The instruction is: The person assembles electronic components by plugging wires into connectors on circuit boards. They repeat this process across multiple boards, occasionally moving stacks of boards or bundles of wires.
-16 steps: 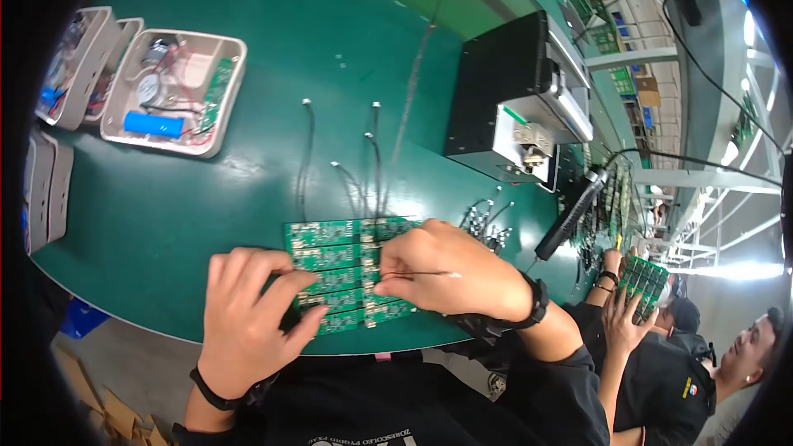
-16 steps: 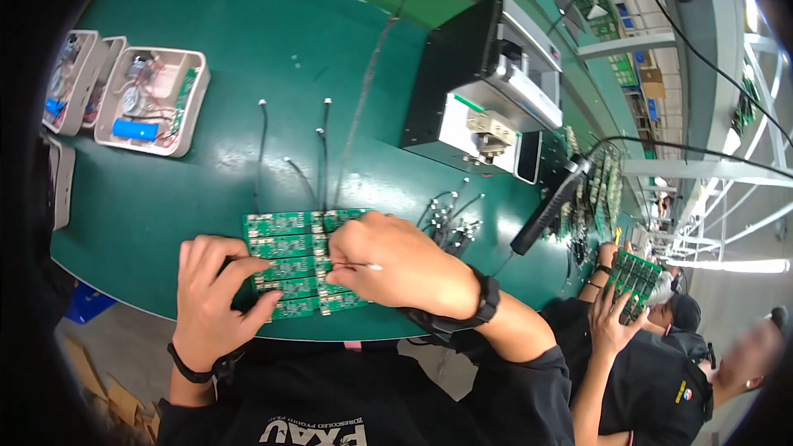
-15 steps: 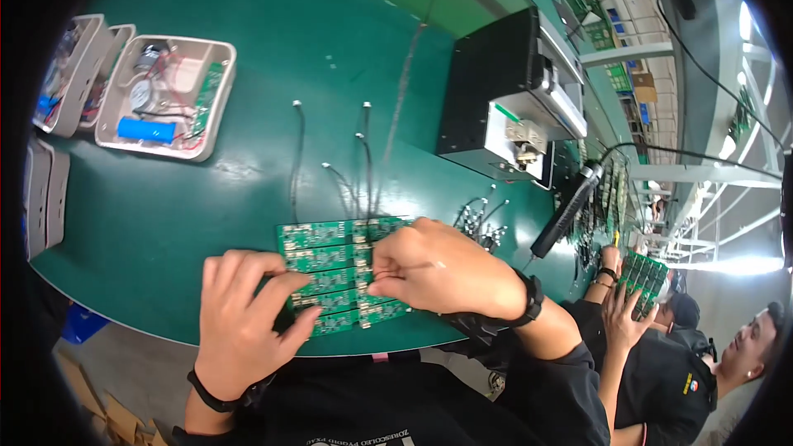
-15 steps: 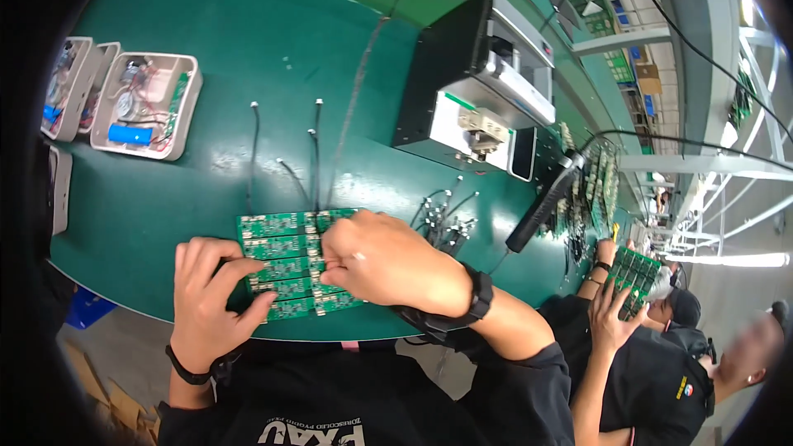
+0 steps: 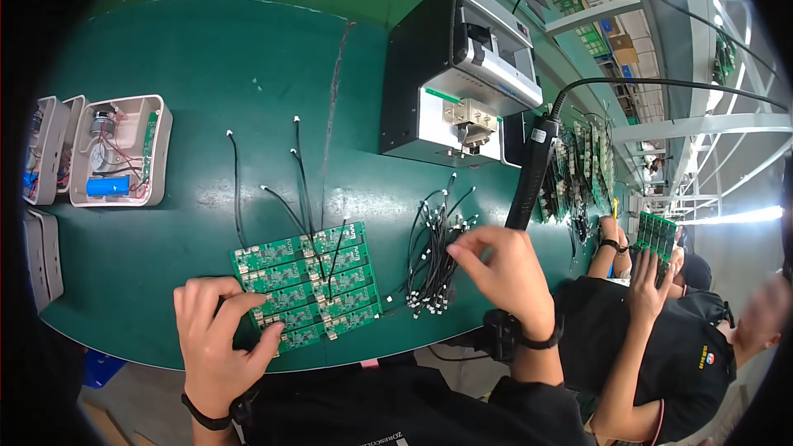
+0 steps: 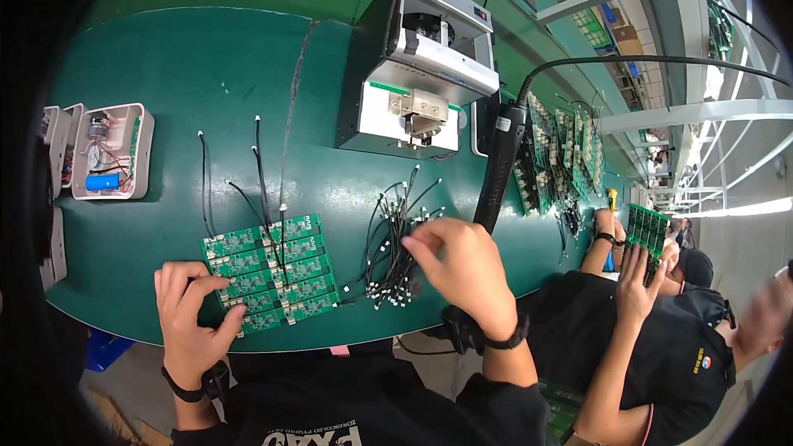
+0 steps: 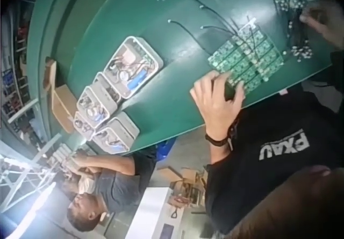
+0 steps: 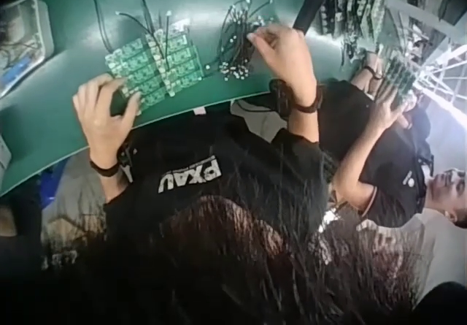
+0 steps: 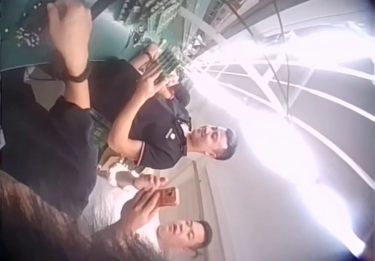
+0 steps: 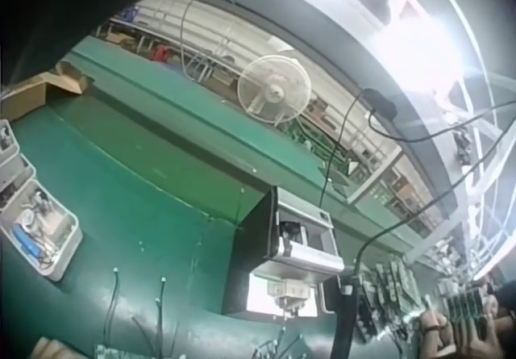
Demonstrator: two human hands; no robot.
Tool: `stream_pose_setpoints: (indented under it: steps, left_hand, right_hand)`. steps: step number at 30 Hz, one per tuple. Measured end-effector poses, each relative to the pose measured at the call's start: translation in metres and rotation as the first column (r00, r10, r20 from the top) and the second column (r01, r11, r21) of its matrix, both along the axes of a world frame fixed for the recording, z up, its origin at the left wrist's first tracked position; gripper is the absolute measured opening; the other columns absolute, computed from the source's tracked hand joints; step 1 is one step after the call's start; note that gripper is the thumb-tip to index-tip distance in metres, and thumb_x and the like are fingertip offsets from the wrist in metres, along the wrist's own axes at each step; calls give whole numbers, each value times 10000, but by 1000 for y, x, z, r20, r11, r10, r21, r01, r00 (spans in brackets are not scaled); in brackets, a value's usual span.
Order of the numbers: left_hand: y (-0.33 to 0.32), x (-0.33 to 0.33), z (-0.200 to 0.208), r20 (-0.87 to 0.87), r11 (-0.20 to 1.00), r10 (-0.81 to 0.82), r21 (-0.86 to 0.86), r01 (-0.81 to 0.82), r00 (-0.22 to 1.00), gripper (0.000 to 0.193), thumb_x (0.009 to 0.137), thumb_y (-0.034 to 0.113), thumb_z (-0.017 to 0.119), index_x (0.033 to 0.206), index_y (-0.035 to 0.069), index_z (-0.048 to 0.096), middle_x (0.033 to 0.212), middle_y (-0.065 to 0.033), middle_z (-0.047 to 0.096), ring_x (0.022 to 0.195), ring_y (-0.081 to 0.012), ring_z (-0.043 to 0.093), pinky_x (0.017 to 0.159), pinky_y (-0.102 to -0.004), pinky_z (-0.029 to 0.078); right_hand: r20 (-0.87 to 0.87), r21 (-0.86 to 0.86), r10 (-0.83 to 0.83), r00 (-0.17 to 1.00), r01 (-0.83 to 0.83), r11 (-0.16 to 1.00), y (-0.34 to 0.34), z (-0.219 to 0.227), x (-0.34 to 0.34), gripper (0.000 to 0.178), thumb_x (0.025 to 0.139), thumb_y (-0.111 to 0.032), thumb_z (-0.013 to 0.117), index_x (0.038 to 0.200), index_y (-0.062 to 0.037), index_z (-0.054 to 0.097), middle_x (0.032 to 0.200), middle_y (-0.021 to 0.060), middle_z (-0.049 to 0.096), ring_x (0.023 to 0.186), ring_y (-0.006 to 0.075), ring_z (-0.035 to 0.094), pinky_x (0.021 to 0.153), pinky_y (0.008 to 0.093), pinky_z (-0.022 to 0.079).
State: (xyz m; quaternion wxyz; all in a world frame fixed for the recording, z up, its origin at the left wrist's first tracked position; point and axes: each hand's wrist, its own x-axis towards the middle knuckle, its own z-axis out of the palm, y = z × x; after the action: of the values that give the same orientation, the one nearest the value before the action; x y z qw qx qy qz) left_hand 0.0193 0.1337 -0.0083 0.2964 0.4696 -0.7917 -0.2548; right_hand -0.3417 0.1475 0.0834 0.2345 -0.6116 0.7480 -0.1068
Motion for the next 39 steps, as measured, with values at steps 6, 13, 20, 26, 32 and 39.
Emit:
stream_pose_setpoints:
  steps: [6,13,20,26,32,39]
  left_hand:
    - [-3,1,0,8,1000,-19,10,19,1000,418,669,119,898,1042,73,716,1054,-100,615,991,-331,570,879,-448,415]
    - [-2,-1,-1,6,1000,-16,9,16,1000,424,676,119,895,1058,67,719,1061,-103,618,998,-330,570,885,-442,418]
    - [-2,1,-2,-4,1000,-26,-1,26,1000,428,679,122,896,1065,63,721,1067,-106,622,1001,-332,570,888,-440,420]
    - [-3,2,-3,-6,1000,-31,0,31,999,431,683,128,898,1069,60,719,1070,-112,623,1006,-335,570,892,-446,421]
    - [-3,1,-2,-14,999,-37,6,37,999,439,682,127,901,1076,61,719,1070,-114,624,1010,-337,571,894,-449,421]
    - [-1,3,-3,-3,1000,-28,1,28,1000,441,679,120,903,1076,62,720,1072,-113,626,1012,-335,574,894,-447,421]
  right_hand:
    - [-41,196,-157,987,162,967,19,-9,4,209,940,-167,877,921,32,817,773,117,792,682,172,732,664,317,574]
    - [23,206,-193,981,184,961,19,-17,-3,236,932,-161,872,907,62,799,760,93,782,691,136,715,660,306,565]
    - [133,308,-283,950,232,923,25,-16,0,253,935,-184,859,889,57,800,713,116,764,663,151,732,657,327,582]
    - [214,316,-341,915,265,911,32,-22,-8,244,935,-172,864,891,60,803,714,108,764,647,147,715,641,323,571]
    - [180,304,-293,939,230,925,33,-26,2,267,951,-183,865,885,67,799,723,75,759,618,114,673,603,304,538]
    - [465,510,-521,716,264,818,26,-11,-20,202,1021,-145,798,946,41,765,691,-1,683,554,53,560,498,249,387]
